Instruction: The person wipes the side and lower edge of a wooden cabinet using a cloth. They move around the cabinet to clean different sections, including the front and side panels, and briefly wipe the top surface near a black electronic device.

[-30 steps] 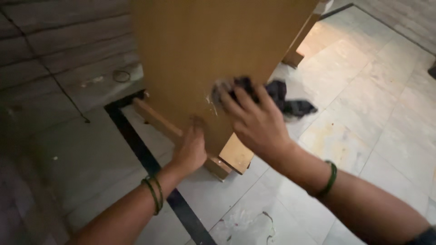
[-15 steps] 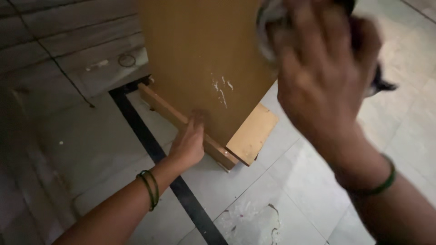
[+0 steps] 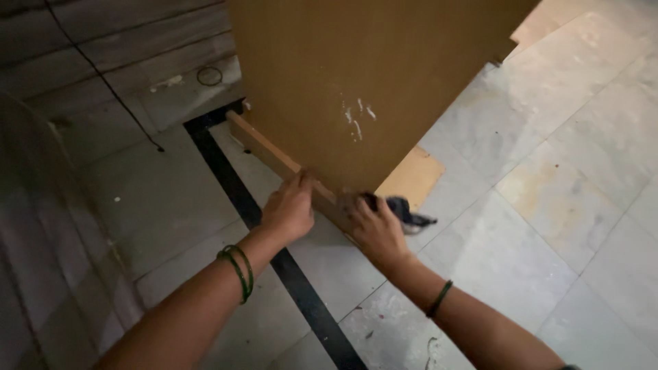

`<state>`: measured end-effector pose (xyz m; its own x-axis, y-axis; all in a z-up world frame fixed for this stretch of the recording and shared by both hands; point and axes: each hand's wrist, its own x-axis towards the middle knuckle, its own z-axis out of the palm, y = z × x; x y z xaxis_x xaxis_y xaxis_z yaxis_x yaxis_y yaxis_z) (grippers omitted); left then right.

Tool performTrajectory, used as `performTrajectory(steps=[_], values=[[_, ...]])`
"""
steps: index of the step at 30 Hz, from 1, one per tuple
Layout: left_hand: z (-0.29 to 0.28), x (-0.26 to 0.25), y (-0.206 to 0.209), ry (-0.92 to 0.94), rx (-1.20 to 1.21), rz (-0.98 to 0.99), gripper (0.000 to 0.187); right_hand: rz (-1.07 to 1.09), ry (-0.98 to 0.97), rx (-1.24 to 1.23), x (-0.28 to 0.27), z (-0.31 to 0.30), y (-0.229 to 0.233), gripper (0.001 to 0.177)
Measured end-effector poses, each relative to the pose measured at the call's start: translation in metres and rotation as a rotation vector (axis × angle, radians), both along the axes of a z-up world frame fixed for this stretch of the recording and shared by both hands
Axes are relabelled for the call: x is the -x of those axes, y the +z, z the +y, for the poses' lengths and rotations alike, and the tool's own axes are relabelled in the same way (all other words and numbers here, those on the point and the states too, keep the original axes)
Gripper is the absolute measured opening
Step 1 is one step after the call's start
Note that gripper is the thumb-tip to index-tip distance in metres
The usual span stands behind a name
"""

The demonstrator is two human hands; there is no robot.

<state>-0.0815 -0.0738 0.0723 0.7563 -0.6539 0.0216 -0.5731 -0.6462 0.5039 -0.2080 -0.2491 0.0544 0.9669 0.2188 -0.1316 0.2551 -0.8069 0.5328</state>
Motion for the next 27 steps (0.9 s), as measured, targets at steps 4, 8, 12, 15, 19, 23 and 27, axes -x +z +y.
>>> performTrajectory(steps=[4,8,12,15,19,23,27], values=[[0.013,-0.004,0.009,-0.015,-0.358,0.145,0.036,-0.292,0.039,-0.092,0.017,0.003,-0.043,0.056],[0.03,-0.011,-0.023,0.073,-0.182,0.086,0.029,-0.25,-0.022,-0.037,-0.012,0.03,-0.076,0.054],[0.045,-0.032,-0.049,0.148,-0.157,0.121,0.022,-0.372,-0.051,-0.3,-0.085,0.056,-0.109,0.037],[0.06,-0.042,-0.06,0.178,-0.166,0.093,0.032,-0.509,0.003,-0.302,-0.158,0.076,-0.127,0.023],[0.059,-0.043,-0.054,0.278,-0.287,0.19,0.06,-0.297,-0.016,-0.476,-0.23,0.088,-0.118,0.035],[0.058,-0.041,-0.045,0.187,-0.196,0.178,0.055,-0.329,0.026,-0.431,-0.202,0.077,-0.112,0.046],[0.045,-0.018,-0.048,0.092,-0.16,0.229,0.049,-0.34,-0.037,-0.419,-0.115,0.056,-0.099,0.036]])
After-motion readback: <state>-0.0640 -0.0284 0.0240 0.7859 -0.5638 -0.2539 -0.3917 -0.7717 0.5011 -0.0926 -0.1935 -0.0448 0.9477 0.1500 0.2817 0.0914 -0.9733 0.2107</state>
